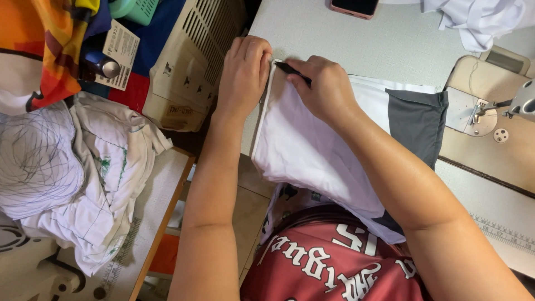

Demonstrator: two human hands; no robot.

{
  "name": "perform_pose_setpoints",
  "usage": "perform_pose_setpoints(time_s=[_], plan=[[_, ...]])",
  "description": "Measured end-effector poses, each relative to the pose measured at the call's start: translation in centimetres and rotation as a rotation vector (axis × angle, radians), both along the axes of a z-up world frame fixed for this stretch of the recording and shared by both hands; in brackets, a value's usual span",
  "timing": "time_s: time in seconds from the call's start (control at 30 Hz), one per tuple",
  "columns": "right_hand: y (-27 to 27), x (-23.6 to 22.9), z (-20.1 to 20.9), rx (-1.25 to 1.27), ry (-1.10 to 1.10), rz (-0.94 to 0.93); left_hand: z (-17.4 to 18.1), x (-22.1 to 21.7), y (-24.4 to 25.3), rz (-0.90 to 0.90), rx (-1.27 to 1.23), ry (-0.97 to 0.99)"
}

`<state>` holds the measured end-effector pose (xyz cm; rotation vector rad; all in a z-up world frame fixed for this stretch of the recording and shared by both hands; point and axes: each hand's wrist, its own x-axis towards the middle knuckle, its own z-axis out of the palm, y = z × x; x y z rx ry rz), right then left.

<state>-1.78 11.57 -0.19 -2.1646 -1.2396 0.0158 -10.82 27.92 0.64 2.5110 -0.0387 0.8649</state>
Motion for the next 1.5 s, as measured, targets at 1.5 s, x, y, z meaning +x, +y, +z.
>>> perform_pose_setpoints(time_s=[1.5], plan=[[-2.3,0.9,2.7,0.199,0.249,0.006,-2.9,-0.3,2.3,0.505,-0.261,0.025]])
